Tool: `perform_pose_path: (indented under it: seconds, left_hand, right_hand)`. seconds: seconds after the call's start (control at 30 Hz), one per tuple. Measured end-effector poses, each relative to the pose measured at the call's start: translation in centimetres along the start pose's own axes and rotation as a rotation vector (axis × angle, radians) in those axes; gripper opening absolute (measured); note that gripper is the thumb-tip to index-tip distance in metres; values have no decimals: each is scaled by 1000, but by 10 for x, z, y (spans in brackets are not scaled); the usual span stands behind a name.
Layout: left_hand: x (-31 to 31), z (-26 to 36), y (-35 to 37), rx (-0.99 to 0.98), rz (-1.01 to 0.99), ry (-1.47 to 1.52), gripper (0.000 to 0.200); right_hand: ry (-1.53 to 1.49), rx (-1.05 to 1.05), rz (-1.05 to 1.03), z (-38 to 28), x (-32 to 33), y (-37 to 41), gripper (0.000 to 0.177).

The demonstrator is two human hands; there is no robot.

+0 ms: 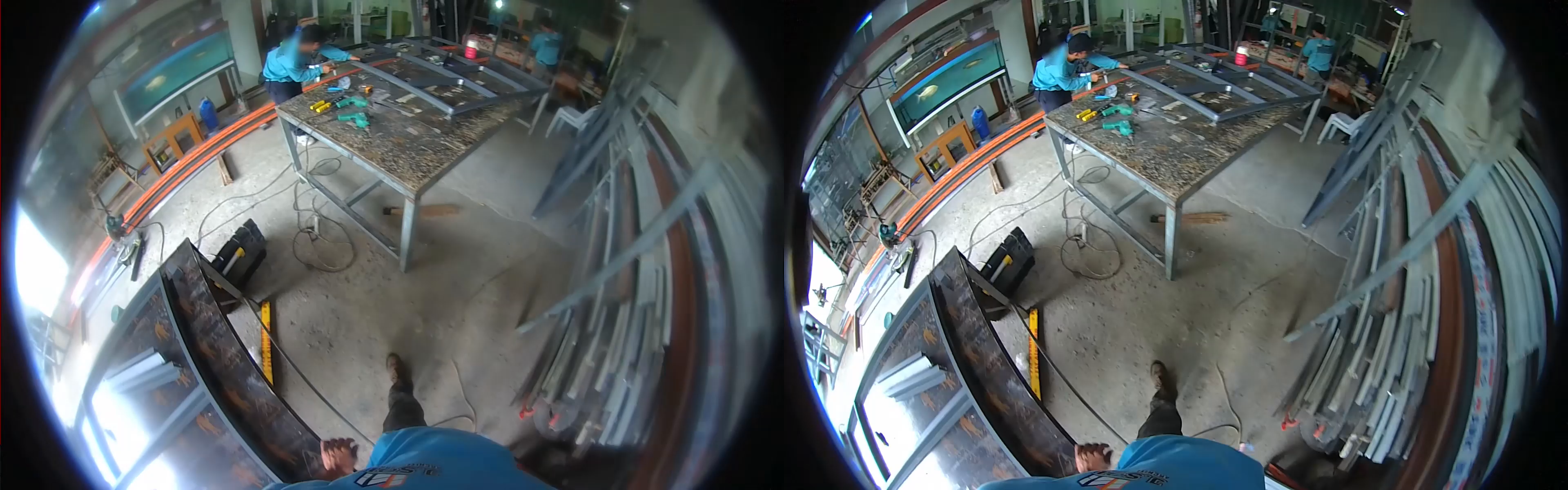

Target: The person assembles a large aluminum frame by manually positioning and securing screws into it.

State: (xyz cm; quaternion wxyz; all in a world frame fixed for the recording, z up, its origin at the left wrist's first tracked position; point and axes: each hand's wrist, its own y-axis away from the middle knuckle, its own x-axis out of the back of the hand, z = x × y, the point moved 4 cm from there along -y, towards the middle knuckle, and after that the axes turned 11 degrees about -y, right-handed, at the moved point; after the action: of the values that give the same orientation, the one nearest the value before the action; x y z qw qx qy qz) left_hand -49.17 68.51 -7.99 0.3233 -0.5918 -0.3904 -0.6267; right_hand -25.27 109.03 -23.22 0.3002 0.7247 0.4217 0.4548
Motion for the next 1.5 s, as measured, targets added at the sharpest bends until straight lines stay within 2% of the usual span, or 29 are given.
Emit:
perform_pose_path:
  seconds: [0.07, 0.1, 0.2, 0.23, 0.27, 0.33, 0.37, 0.4, 0.43, 0.47, 0.5, 0.53, 0.6, 0.67, 0.7, 0.73, 0.77, 0.83, 0.9, 0.97, 1.03, 1.07, 1.13, 1.17, 1.23, 1.3, 1.4, 1.47, 1.5]
  left_hand:
    - [-25, -7, -1, 77, -61, -70, 17]
    - [-45, -18, -5, 181, -57, 145, 20]
    - [-57, -54, -83, 414, -35, 420, 23]
    - [-58, -86, -120, 526, -4, 460, 24]
    - [-66, -126, -165, 499, 15, 412, 26]
    - [8, -181, -274, 627, 551, 2025, 30]
    - [103, -198, -323, 599, 588, 1599, 29]
    - [196, -212, -368, 447, 650, 1083, 27]
    - [261, -234, -404, 432, 716, 1193, 26]
    - [356, -231, -429, 301, 774, 752, 36]
    - [390, -261, -447, 307, 979, 588, 43]
    - [452, -266, -460, 467, 973, 263, 49]
    - [534, -286, -472, 229, 1386, 139, 49]
    - [586, -293, -489, -3, 1626, 6, 48]
    - [595, -297, -507, -52, 1686, -37, 48]
    - [602, -304, -526, -60, 1713, -67, 47]
    - [610, -315, -546, -53, 1733, -79, 47]
    - [617, -338, -582, -26, 1750, -119, 46]
    - [621, -363, -620, 21, 1747, -124, 46]
    - [620, -392, -655, 73, 1730, -124, 45]
    - [617, -420, -693, 99, 1713, -124, 44]
    - [619, -437, -713, 97, 1705, -118, 44]
    - [614, -470, -750, 106, 1706, -120, 43]
    - [612, -490, -768, 106, 1705, -120, 43]
    - [609, -532, -806, 115, 1701, -110, 42]
    - [609, -578, -846, 123, 1684, -94, 42]
    - [611, -645, -904, 132, 1672, -72, 41]
    - [607, -687, -938, 154, 1678, -59, 40]
    - [610, -707, -953, 155, 1673, -63, 40]
  right_hand:
    - [197, 66, -32, -24, -3, -31, 19]
    - [315, 133, -42, -38, -5, -48, 19]
    - [675, 507, 32, -115, -4, -117, 19]
    - [725, 637, 106, -152, 0, -142, 19]
    - [573, 678, 96, -214, 11, -151, 18]
    - [264, 696, 135, -325, 24, -184, 19]
    - [102, 563, 49, -379, 27, -182, 16]
    - [-69, 420, -13, -436, 30, -175, 14]
    - [-226, 276, -47, -495, 33, -166, 13]
    - [-109, 351, -45, -530, 30, -183, 14]
    - [7, 427, -35, -565, 27, -200, 15]
    - [10, 415, -36, -589, 22, -218, 15]
    - [-100, 471, -35, -637, 12, -251, 14]
    - [-22, 498, -107, -659, -5, -304, 13]
    - [49, 533, -180, -676, -18, -328, 12]
    - [638, 720, -109, -703, -32, -336, 11]
    - [638, 713, -106, -724, -40, -348, 11]
    - [1291, 946, -73, -761, -76, -358, 11]
    - [1176, 1159, -154, -828, -108, -351, 16]
    - [766, 779, -301, -901, -145, -373, 19]
    - [416, 814, -277, -985, -170, -358, 25]
    - [164, 711, -386, -1014, -186, -368, 26]
    - [-12, 615, -423, -1095, -204, -367, 29]
    - [66, 620, -371, -1139, -210, -348, 31]
    - [19, 621, -361, -1185, -239, -384, 31]
    - [-77, 593, -359, -1206, -263, -426, 33]
    - [31, 717, -203, -1231, -290, -457, 20]
    - [452, 464, -223, -1233, -306, -484, 17]
    - [455, 455, -236, -1237, -314, -494, 17]
